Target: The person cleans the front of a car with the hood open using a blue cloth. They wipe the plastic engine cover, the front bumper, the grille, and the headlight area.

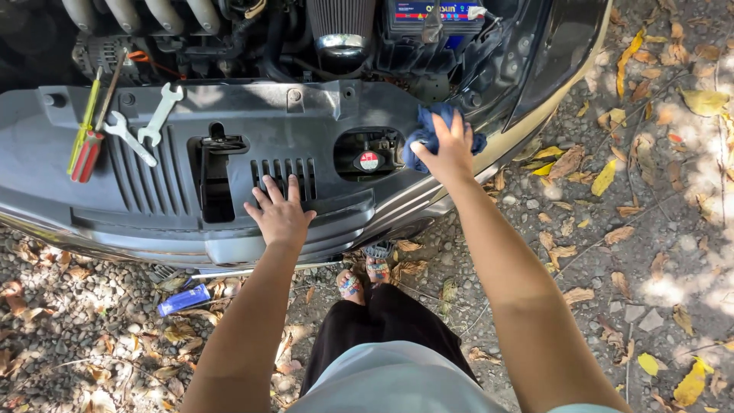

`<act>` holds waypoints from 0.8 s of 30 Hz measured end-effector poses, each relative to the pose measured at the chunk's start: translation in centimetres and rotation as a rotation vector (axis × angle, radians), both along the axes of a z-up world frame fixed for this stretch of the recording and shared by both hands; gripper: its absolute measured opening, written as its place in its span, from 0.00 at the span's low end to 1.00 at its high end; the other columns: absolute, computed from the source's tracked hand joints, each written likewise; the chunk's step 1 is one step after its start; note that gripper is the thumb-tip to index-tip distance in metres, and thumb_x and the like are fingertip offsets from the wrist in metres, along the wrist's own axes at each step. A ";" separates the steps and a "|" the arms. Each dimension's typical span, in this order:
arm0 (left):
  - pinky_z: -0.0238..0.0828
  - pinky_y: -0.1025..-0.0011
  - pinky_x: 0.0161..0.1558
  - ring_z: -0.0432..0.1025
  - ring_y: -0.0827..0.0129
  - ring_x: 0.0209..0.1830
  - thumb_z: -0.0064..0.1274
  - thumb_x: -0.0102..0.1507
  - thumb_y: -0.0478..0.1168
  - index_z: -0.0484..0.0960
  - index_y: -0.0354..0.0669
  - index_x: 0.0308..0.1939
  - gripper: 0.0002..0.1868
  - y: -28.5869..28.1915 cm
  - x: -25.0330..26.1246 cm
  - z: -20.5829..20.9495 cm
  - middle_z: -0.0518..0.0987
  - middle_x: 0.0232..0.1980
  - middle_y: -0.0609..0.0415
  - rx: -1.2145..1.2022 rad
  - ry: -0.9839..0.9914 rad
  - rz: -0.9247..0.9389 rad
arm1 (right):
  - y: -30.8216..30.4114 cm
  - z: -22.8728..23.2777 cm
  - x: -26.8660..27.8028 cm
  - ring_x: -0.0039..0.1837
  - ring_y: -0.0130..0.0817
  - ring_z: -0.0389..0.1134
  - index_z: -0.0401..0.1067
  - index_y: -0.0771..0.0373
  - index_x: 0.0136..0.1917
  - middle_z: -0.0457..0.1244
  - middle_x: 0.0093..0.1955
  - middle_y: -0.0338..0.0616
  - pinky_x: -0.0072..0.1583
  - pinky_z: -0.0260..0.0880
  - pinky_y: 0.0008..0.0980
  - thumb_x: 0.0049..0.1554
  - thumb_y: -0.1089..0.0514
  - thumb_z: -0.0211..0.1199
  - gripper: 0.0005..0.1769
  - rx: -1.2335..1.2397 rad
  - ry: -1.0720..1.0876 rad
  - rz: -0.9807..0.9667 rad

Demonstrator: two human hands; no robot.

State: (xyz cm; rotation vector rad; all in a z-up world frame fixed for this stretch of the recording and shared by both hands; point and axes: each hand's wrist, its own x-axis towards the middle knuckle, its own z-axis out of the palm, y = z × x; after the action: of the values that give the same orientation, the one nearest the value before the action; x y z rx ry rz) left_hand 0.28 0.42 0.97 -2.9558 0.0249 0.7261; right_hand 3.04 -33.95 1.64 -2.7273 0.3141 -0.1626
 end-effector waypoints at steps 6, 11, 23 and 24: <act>0.36 0.28 0.71 0.43 0.33 0.82 0.49 0.66 0.64 0.42 0.57 0.84 0.49 0.0 0.0 -0.1 0.43 0.84 0.33 0.018 0.006 -0.007 | 2.0 -5.9 -2.2 0.76 0.65 0.51 0.61 0.47 0.75 0.49 0.79 0.54 0.63 0.69 0.65 0.60 0.49 0.65 0.32 -0.171 -0.103 -0.038; 0.35 0.29 0.71 0.42 0.35 0.82 0.50 0.65 0.64 0.42 0.59 0.84 0.49 0.2 -0.4 -1.1 0.42 0.84 0.35 0.020 -0.027 0.003 | 0.7 -10.3 -5.1 0.64 0.55 0.64 0.69 0.42 0.69 0.60 0.67 0.48 0.56 0.75 0.51 0.52 0.49 0.68 0.31 -0.135 -0.091 0.113; 0.43 0.25 0.67 0.42 0.43 0.82 0.63 0.56 0.57 0.55 0.65 0.78 0.49 -6.8 -0.2 -0.6 0.49 0.83 0.44 -0.129 -0.311 0.225 | -18.0 1.8 0.2 0.57 0.57 0.71 0.71 0.49 0.64 0.69 0.53 0.53 0.58 0.71 0.56 0.58 0.37 0.64 0.26 0.173 -0.035 0.033; 0.46 0.27 0.67 0.42 0.43 0.82 0.65 0.57 0.51 0.57 0.61 0.77 0.47 -9.9 -0.5 1.5 0.51 0.81 0.42 -0.159 -0.415 0.203 | -20.5 2.6 1.9 0.58 0.56 0.71 0.70 0.49 0.66 0.68 0.54 0.51 0.58 0.71 0.54 0.58 0.40 0.65 0.26 0.208 -0.106 0.099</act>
State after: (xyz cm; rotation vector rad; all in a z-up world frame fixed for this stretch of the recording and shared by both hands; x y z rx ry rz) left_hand -0.26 -9.49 2.46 -3.2317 -0.2626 0.1168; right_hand 4.95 -54.49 4.22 -2.5116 0.1566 -0.2330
